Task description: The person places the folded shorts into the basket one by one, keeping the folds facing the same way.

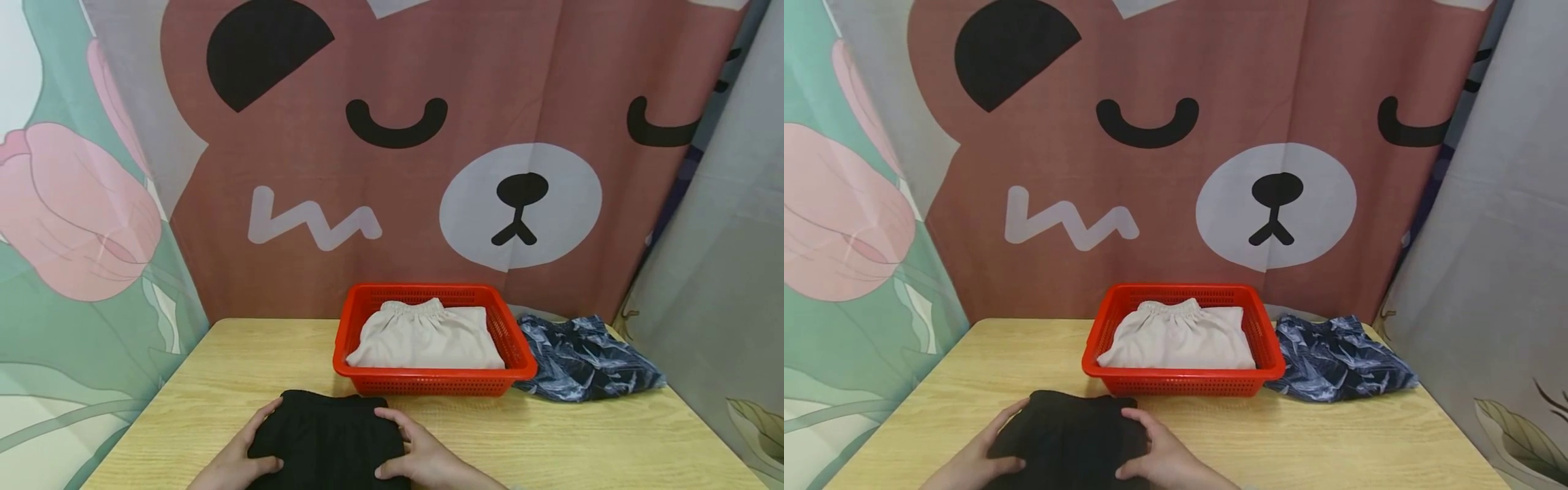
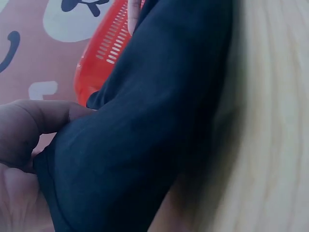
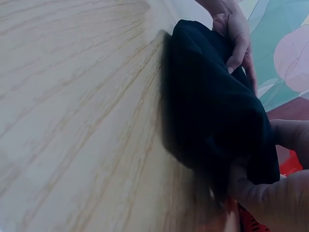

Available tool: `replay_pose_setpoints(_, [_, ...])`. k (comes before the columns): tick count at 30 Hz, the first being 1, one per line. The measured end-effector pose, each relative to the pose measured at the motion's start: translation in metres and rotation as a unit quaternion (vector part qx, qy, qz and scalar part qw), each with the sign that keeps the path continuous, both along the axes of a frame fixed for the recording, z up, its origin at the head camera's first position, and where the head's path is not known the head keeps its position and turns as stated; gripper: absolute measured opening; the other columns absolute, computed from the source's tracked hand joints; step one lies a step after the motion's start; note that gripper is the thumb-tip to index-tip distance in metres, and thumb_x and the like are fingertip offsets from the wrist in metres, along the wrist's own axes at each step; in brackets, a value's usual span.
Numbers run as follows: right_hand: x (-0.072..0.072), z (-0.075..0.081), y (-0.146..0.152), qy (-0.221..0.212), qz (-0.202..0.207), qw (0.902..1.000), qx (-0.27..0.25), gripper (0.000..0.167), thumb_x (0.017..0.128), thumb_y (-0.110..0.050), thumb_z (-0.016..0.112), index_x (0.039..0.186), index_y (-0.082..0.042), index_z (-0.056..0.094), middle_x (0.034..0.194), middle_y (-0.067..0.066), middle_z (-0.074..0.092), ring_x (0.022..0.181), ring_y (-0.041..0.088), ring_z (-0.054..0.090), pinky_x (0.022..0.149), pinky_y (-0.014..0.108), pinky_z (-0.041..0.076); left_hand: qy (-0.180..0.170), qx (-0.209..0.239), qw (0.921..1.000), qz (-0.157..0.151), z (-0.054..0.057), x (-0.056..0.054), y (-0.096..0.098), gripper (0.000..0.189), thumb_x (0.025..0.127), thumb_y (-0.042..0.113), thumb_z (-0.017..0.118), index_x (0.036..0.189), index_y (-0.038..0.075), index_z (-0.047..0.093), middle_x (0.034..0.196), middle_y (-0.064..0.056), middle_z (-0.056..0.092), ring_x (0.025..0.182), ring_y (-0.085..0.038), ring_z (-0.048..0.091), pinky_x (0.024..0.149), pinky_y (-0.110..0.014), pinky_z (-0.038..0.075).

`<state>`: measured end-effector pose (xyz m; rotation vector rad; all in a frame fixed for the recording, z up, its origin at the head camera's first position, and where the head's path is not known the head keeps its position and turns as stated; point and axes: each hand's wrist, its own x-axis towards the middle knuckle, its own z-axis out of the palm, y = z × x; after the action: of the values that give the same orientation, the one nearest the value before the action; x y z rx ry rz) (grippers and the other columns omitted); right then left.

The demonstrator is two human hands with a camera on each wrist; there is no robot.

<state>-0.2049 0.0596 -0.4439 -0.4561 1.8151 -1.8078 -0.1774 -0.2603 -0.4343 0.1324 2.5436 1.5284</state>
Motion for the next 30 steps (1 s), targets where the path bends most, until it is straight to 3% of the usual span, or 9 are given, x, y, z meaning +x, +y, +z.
replay_pose_setpoints(6, [0.006, 0.007, -0.001, 0.008, 0.003, 0.9999, 0.007, 0.078, 0.073, 0.01, 0.073, 0.142, -0.013, 0.045, 0.126, 0.013, 0.052, 0.102, 0.028, 0.06, 0.083, 0.041, 0.051, 0.018, 0.003, 0.9989, -0.044, 0.001, 0.006, -0.007, 0.091, 0.077, 0.0, 0.073, 0.152, 0.003, 0.021, 0.149, -0.035, 0.018, 0.127, -0.045, 0.035, 0.095, -0.056, 0.036])
replay_pose_setpoints(10, [0.01, 0.012, -0.002, 0.004, 0.009, 0.9999, -0.004, 0.078, 0.073, 0.011, 0.073, 0.141, -0.014, 0.046, 0.125, 0.013, 0.051, 0.101, 0.029, 0.061, 0.082, 0.041, 0.052, 0.037, 0.021, 0.9964, -0.073, 0.002, 0.011, -0.012, 0.09, 0.079, 0.003, 0.073, 0.151, 0.0, 0.018, 0.148, -0.036, 0.021, 0.122, -0.026, 0.042, 0.09, -0.031, 0.042])
replay_pose_setpoints(13, [0.014, 0.017, -0.003, -0.002, 0.01, 0.9998, -0.014, 0.079, 0.073, 0.012, 0.072, 0.142, -0.015, 0.045, 0.126, 0.012, 0.05, 0.101, 0.03, 0.06, 0.083, 0.042, 0.052, 0.041, 0.053, 0.9944, -0.082, 0.004, 0.014, -0.014, 0.091, 0.08, 0.005, 0.072, 0.151, -0.001, 0.016, 0.146, -0.035, 0.025, 0.115, -0.009, 0.047, 0.086, -0.021, 0.042])
replay_pose_setpoints(16, [0.018, 0.022, -0.004, 0.006, 0.008, 0.9998, -0.015, 0.079, 0.074, 0.012, 0.072, 0.142, -0.016, 0.045, 0.127, 0.012, 0.05, 0.1, 0.03, 0.06, 0.083, 0.042, 0.052, 0.046, 0.08, 0.992, -0.087, 0.005, 0.016, -0.016, 0.09, 0.082, 0.005, 0.071, 0.152, 0.003, 0.016, 0.144, -0.029, 0.032, 0.108, -0.001, 0.05, 0.085, -0.02, 0.043])
replay_pose_setpoints(20, [0.021, 0.029, -0.006, 0.02, -0.001, 0.9998, 0.002, 0.078, 0.074, 0.01, 0.073, 0.14, -0.021, 0.047, 0.129, 0.011, 0.049, 0.098, 0.03, 0.06, 0.082, 0.044, 0.052, 0.071, 0.076, 0.9914, -0.079, 0.007, 0.021, -0.019, 0.087, 0.083, 0.004, 0.07, 0.153, 0.007, 0.019, 0.141, -0.02, 0.036, 0.106, -0.003, 0.052, 0.084, -0.022, 0.045])
replay_pose_setpoints(25, [0.026, 0.039, -0.006, 0.018, -0.001, 0.9998, 0.006, 0.076, 0.076, 0.007, 0.073, 0.14, -0.023, 0.047, 0.129, 0.01, 0.049, 0.094, 0.03, 0.061, 0.081, 0.045, 0.052, 0.066, 0.061, 0.9949, -0.046, 0.013, 0.03, -0.021, 0.086, 0.082, 0.006, 0.072, 0.152, 0.008, 0.021, 0.136, 0.011, 0.041, 0.107, -0.002, 0.051, 0.084, -0.022, 0.045])
replay_pose_setpoints(28, [0.03, 0.047, -0.005, 0.021, 0.008, 0.9997, -0.01, 0.075, 0.077, 0.006, 0.072, 0.142, -0.021, 0.045, 0.128, 0.01, 0.049, 0.093, 0.03, 0.062, 0.081, 0.044, 0.053, 0.097, 0.05, 0.9933, -0.038, 0.018, 0.034, -0.019, 0.085, 0.081, 0.005, 0.073, 0.152, 0.011, 0.025, 0.13, 0.023, 0.043, 0.106, -0.001, 0.052, 0.083, -0.022, 0.045])
replay_pose_setpoints(30, [0.033, 0.053, -0.003, 0.023, 0.01, 0.9995, -0.018, 0.075, 0.078, 0.005, 0.072, 0.143, -0.02, 0.044, 0.128, 0.01, 0.049, 0.092, 0.03, 0.063, 0.081, 0.044, 0.053, 0.132, 0.047, 0.9893, -0.04, 0.022, 0.037, -0.017, 0.084, 0.08, 0.002, 0.073, 0.151, 0.01, 0.028, 0.129, 0.025, 0.044, 0.106, -0.001, 0.053, 0.082, -0.022, 0.046])
